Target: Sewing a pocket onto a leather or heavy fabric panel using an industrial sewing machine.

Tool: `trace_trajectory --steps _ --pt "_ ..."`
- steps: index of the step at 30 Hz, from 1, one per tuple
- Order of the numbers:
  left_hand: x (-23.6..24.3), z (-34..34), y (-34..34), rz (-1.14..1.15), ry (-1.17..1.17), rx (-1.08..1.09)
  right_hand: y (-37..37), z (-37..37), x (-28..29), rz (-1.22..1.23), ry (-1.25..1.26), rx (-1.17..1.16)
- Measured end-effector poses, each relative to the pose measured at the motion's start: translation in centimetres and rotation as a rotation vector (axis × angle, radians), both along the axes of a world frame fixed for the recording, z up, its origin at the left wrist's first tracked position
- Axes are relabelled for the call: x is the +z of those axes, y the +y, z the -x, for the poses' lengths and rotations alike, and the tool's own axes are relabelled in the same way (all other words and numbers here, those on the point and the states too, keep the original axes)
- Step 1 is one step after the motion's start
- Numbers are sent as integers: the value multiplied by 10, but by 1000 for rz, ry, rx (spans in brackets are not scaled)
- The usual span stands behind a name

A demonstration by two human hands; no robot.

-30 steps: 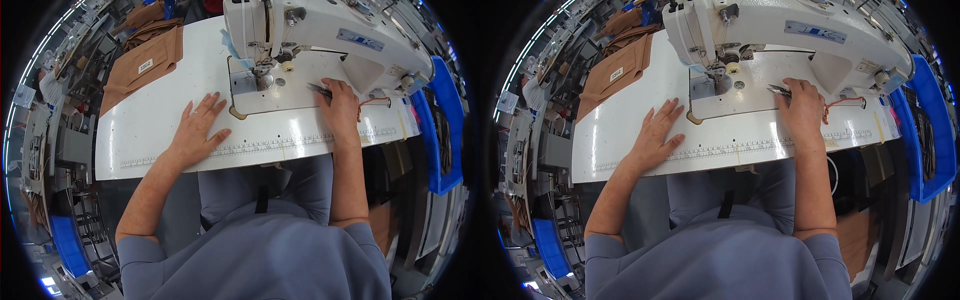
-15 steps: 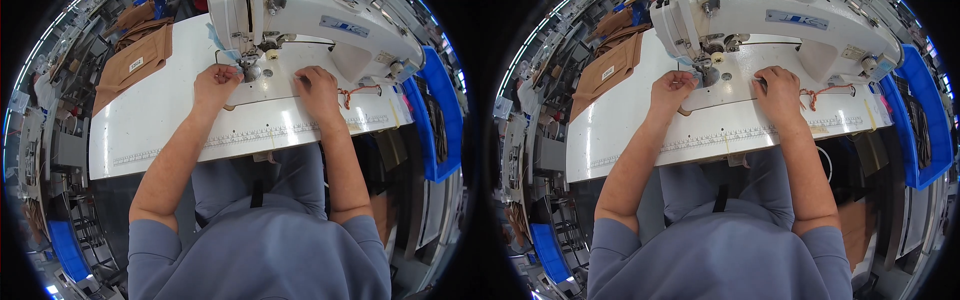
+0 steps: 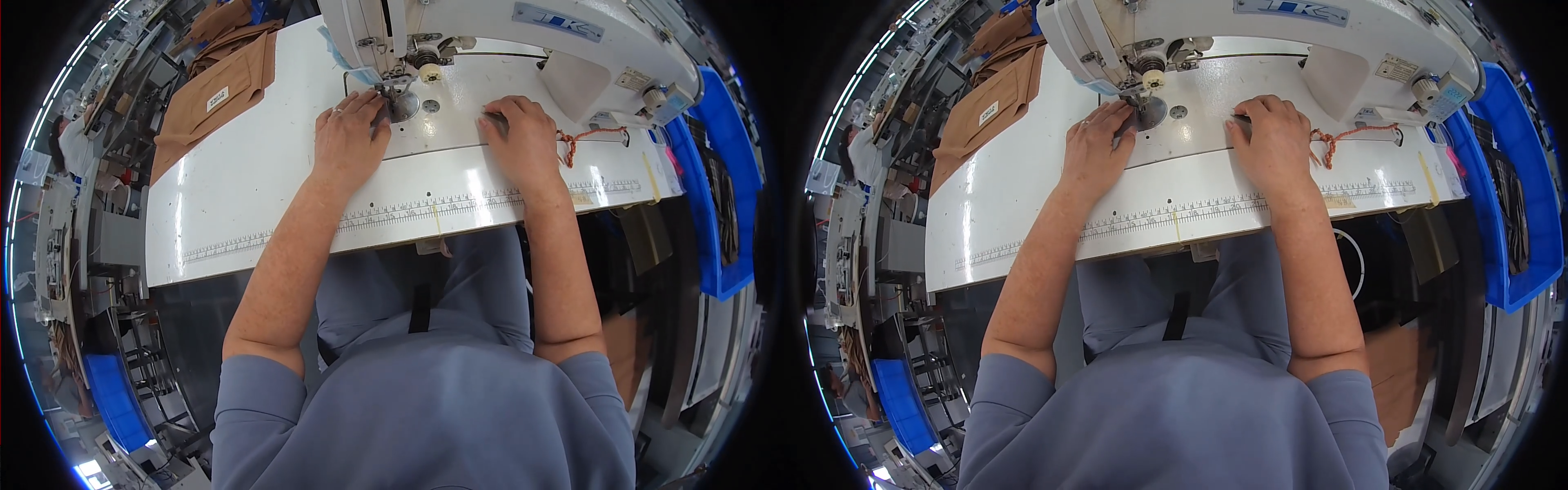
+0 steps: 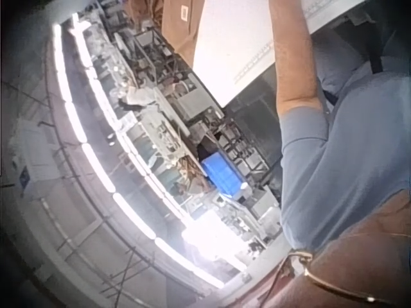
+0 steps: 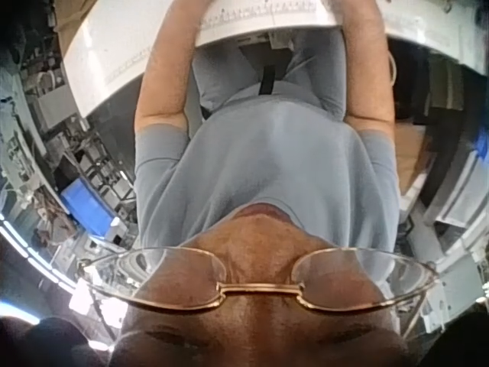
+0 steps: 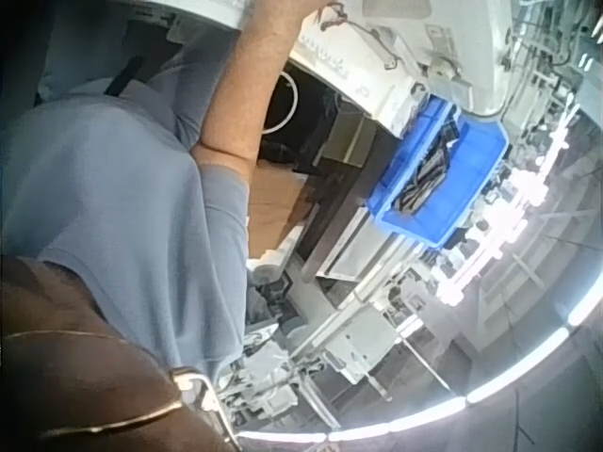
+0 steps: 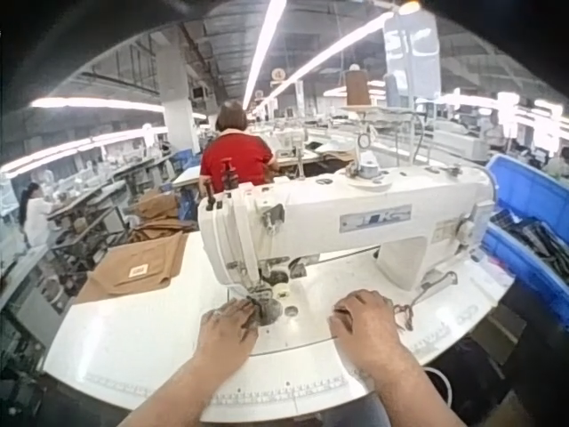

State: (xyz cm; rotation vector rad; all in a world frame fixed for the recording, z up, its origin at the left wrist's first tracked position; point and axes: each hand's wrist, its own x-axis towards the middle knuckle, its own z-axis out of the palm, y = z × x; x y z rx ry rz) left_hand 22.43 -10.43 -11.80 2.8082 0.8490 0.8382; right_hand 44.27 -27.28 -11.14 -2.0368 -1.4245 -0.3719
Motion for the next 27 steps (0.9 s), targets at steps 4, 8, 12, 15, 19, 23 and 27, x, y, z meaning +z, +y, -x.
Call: trace_trajectory --steps 4,8,12,15,19,23,27 --pt "-1 0 -4 -21 39 57 -4 2 -1 -45 -25 -36" --pt "-6 4 -4 -82 54 104 2 7 -7 -148 11 48" --pt "-11 8 -7 -185 39 -8 4 15 -7 -195 27 38" --pt "16 6 -19 -103 64 48 -3 7 -8 -228 35 47" --pt "17 2 -30 -222 -100 -52 -2 7 0 -208 78 93" --pt "13 -8 -34 -188 -59 -51 -5 9 2 -182 98 114" --pt "10 -5 -31 -105 -47 -76 -4 11 -1 -169 68 106"
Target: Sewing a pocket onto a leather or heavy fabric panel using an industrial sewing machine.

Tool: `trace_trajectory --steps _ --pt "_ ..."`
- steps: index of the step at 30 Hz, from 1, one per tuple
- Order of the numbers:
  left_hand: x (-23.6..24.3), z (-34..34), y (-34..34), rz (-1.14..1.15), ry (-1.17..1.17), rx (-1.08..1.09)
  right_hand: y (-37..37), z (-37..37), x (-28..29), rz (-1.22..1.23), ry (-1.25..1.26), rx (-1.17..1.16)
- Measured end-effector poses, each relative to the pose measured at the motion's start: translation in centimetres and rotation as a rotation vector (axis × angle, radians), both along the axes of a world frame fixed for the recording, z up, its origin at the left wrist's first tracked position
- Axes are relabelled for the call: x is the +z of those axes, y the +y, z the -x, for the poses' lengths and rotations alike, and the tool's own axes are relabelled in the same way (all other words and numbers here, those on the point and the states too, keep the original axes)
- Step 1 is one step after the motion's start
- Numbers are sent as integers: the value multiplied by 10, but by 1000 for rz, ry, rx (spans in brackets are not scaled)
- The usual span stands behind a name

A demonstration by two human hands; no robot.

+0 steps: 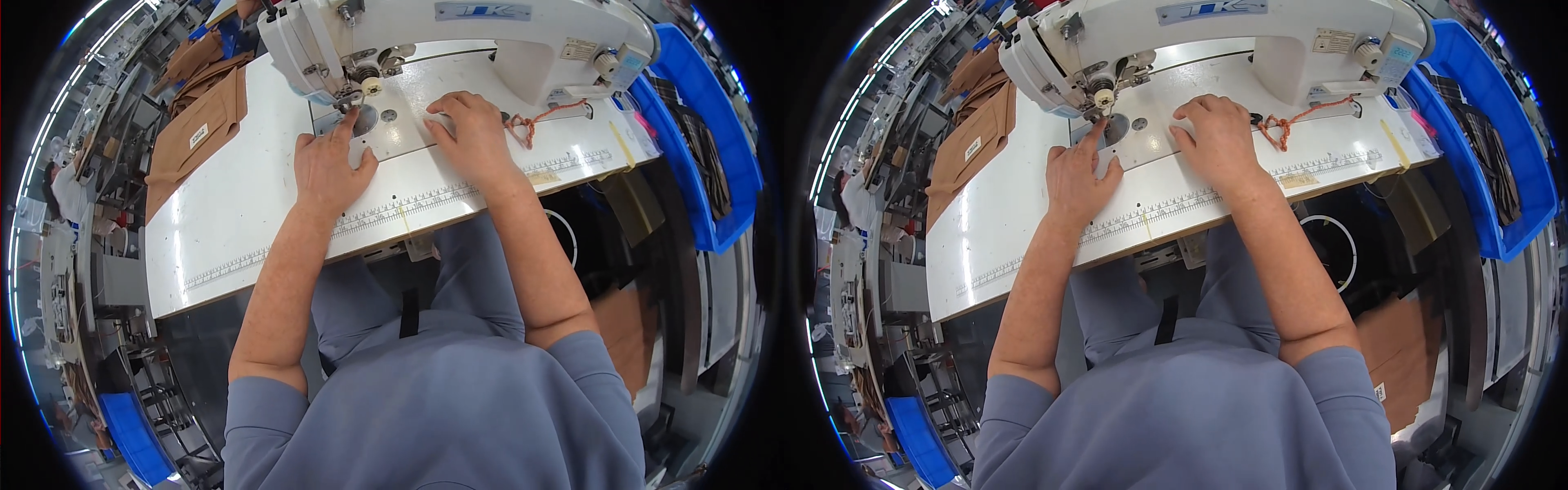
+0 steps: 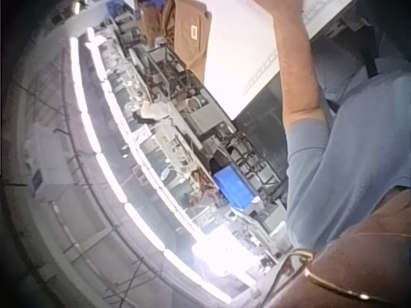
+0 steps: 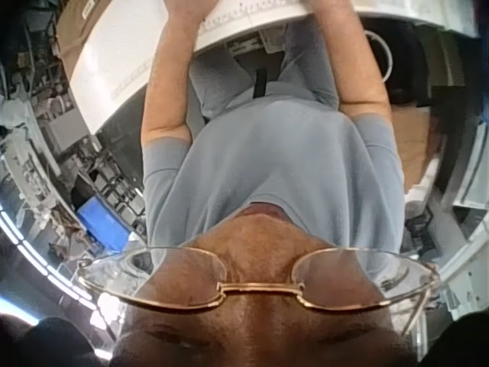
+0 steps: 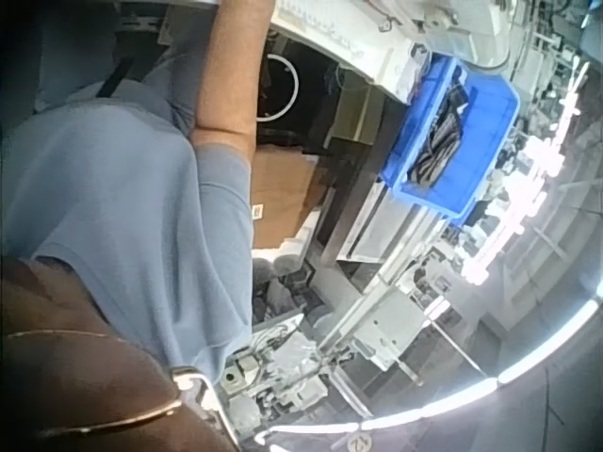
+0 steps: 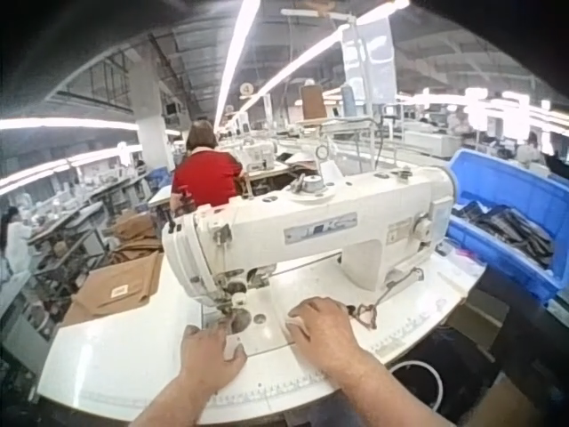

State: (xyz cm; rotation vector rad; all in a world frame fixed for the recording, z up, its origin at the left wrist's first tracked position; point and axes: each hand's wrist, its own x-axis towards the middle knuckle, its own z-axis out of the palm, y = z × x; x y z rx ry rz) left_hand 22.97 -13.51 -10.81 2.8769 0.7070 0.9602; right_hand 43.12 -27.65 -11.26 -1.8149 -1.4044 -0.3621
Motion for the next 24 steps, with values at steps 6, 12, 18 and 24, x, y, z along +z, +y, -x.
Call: trace_trajectory --steps 6,12,18,24 --pt "2 -5 -4 10 -37 -47 0 0 -1 53 10 -8" --pt "4 2 -1 97 -43 92 1 2 2 77 9 -5" --pt "8 3 -3 134 -15 148 1 3 1 53 7 18" --pt "5 -3 -1 113 -31 109 -1 1 1 0 -16 -23"
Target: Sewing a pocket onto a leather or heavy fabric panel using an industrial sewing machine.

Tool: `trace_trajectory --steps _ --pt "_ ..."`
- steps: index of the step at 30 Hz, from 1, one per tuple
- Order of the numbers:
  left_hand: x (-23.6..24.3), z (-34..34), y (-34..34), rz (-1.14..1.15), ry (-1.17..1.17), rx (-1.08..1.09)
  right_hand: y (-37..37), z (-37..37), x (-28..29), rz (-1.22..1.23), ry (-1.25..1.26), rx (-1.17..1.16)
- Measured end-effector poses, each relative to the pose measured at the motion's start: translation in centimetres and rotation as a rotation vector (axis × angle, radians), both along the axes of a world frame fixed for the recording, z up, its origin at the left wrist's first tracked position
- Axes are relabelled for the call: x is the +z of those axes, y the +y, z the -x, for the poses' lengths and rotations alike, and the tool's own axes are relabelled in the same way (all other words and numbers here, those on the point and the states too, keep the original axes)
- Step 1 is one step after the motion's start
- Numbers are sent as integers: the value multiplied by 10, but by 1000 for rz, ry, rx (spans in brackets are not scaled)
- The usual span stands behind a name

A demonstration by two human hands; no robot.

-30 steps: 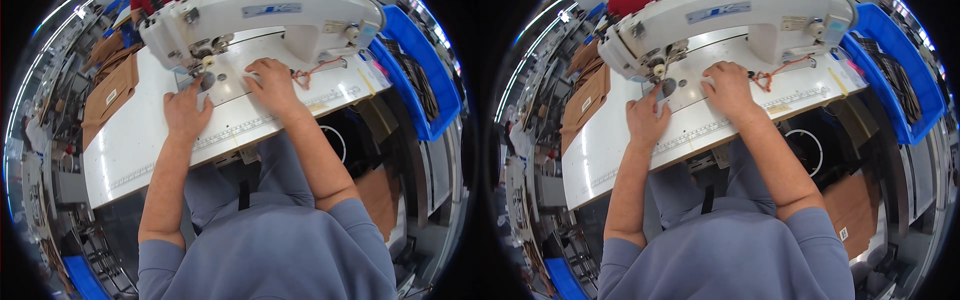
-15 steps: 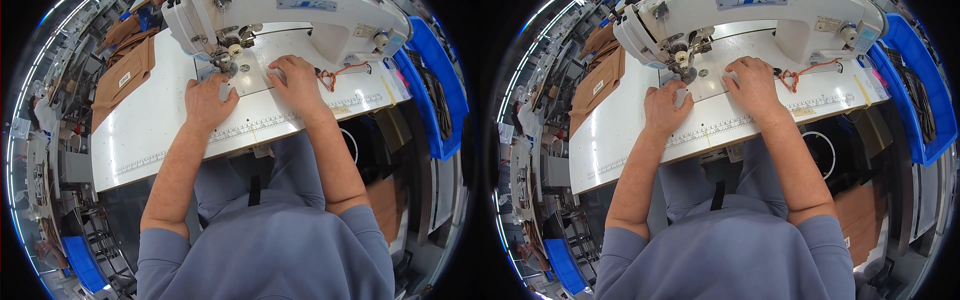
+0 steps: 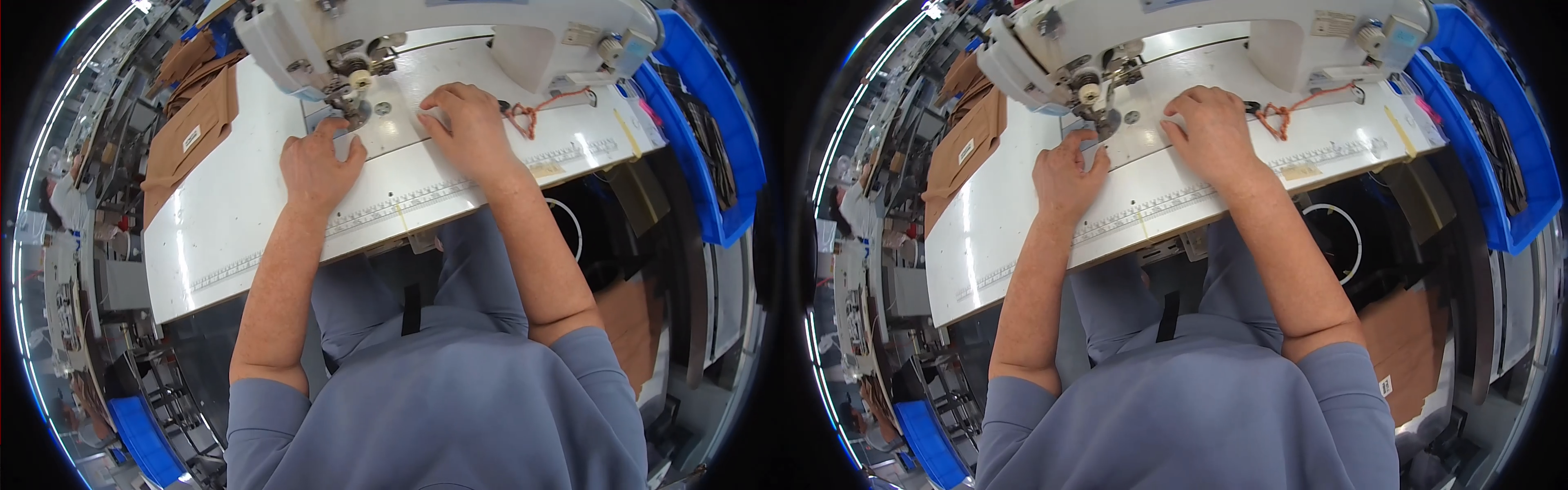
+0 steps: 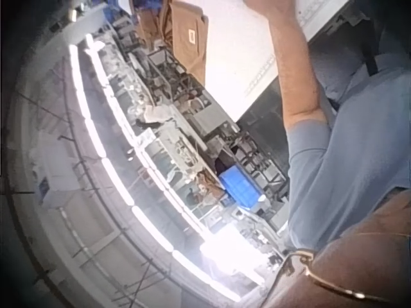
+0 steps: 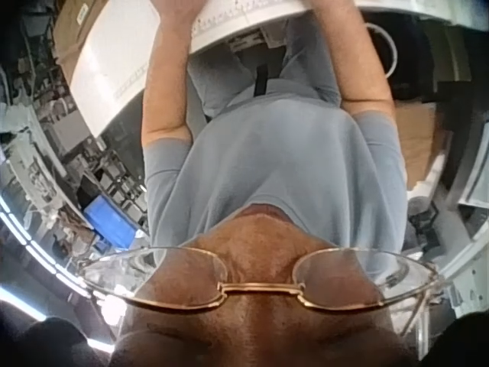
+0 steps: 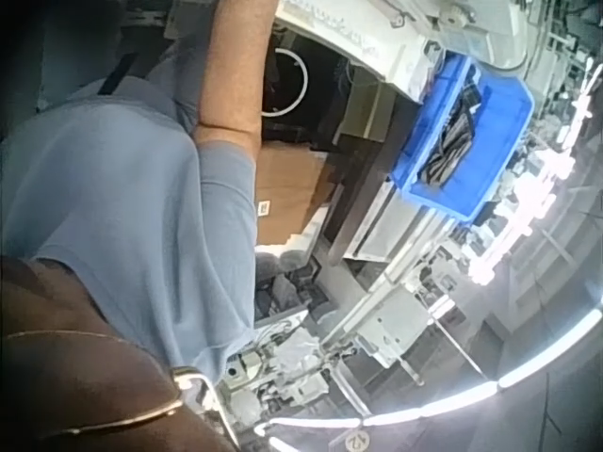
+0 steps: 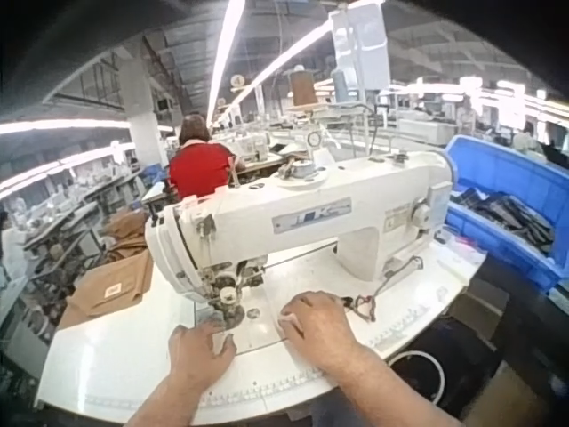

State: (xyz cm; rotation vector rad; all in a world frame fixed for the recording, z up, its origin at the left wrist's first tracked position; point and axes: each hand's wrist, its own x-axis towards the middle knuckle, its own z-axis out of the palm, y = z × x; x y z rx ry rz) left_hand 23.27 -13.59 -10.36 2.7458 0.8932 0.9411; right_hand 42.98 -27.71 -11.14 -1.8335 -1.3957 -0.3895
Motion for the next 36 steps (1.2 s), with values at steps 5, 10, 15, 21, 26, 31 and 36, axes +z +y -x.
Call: trace_trajectory --steps 5,10,15,21,26,31,36 --pt "-7 2 10 -54 75 -39 14 0 -7 -137 7 75" --pt "-10 2 16 -20 143 -99 14 6 -7 -257 -48 97" --pt "-9 3 13 8 170 -56 1 12 -7 -272 -26 156" --pt "-20 -1 25 9 140 -120 -71 19 -14 -353 -61 186" --pt "-26 11 47 11 86 -153 -188 15 -57 -250 -45 97" --pt "-24 3 49 23 120 -158 -359 16 -126 130 6 -388" --pt "-8 -11 48 -372 231 -58 -496 56 -183 464 187 -799"
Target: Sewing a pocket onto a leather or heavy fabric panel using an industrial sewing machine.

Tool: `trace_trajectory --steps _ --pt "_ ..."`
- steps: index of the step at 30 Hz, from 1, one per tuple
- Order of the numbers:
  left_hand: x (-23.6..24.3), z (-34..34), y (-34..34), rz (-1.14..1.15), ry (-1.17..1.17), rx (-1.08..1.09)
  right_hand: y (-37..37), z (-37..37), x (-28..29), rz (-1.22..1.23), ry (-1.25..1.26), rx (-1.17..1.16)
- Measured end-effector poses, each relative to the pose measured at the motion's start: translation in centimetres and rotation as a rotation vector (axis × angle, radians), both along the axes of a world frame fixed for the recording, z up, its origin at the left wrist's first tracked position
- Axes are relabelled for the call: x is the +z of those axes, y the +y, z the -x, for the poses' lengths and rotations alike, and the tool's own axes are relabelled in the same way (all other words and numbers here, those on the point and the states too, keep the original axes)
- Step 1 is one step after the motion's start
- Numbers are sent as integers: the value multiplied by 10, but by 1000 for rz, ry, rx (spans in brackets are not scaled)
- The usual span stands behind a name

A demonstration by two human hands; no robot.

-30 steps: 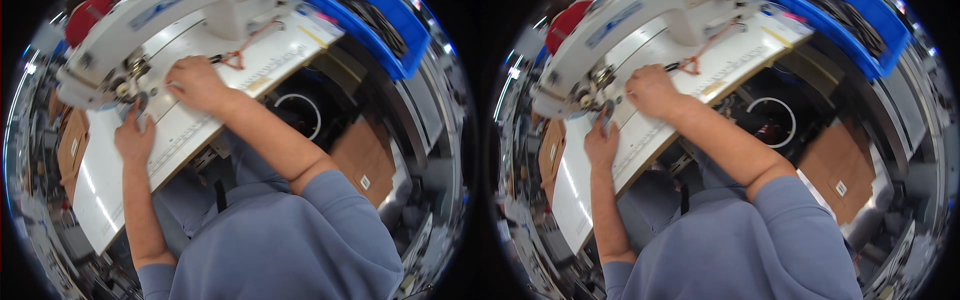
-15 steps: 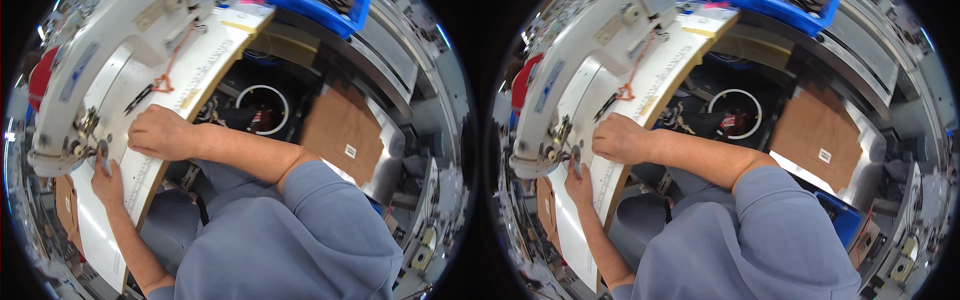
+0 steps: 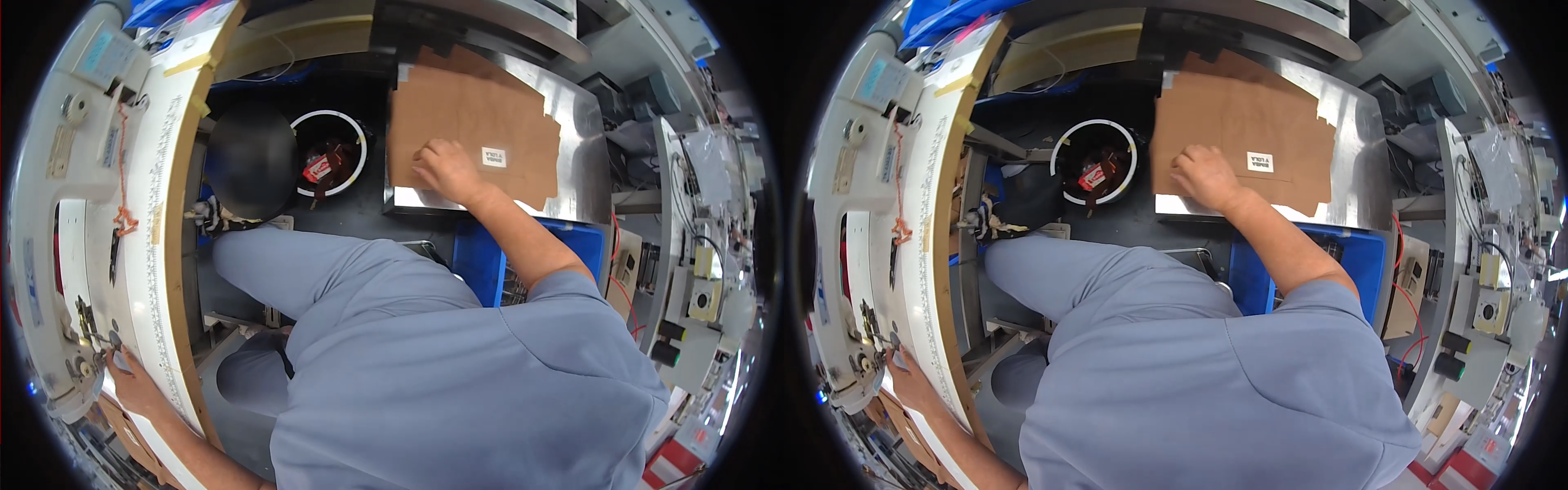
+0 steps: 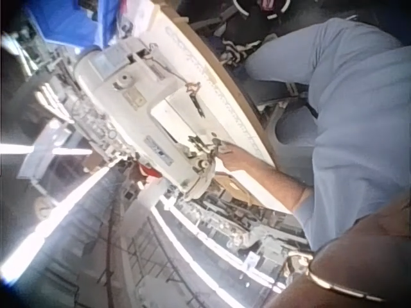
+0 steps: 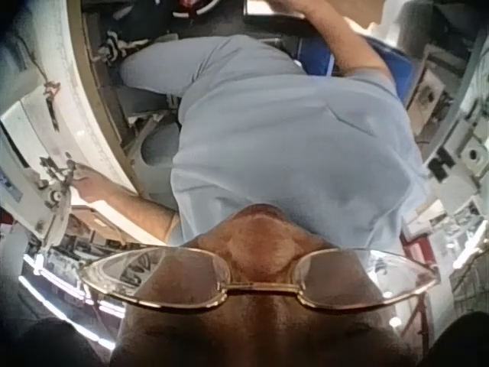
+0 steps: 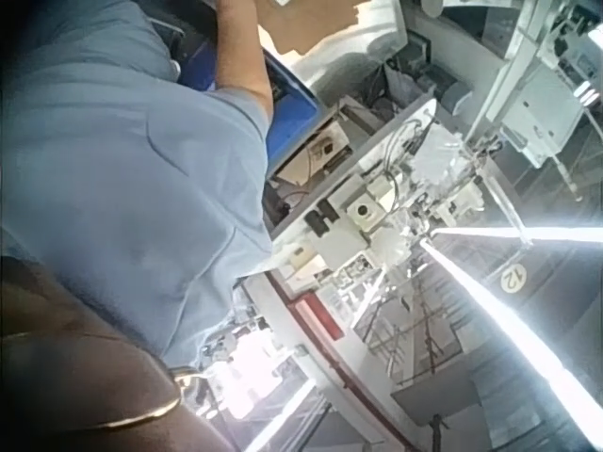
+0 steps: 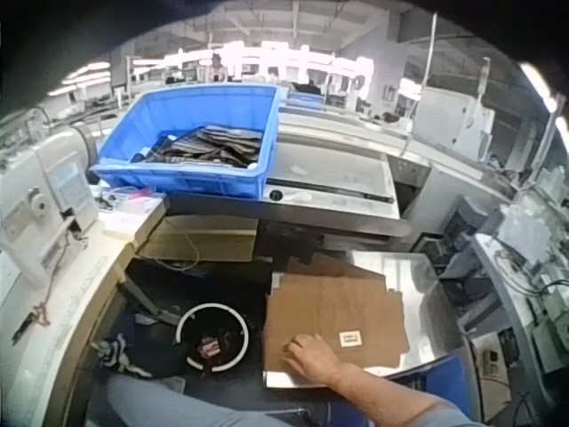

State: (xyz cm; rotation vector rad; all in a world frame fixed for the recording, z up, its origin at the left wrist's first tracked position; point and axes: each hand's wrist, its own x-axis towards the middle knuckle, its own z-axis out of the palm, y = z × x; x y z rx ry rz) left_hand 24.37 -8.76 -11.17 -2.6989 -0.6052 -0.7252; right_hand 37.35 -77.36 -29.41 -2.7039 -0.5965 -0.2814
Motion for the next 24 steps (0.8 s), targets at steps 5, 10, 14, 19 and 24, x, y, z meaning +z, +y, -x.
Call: trace_trajectory --steps 5,10,14,19,24 --pt "12 -32 8 -148 237 176 -29 23 -22 46 78 -144" --pt "6 -42 19 -148 192 210 -17 33 -31 -7 58 -155" --pt "6 -46 18 -199 175 231 -16 33 -31 -30 114 -222" --pt "4 -50 22 -161 158 317 -18 28 -36 -26 58 -185" --pt "1 -47 32 -142 128 271 -16 27 -38 -9 61 -192"
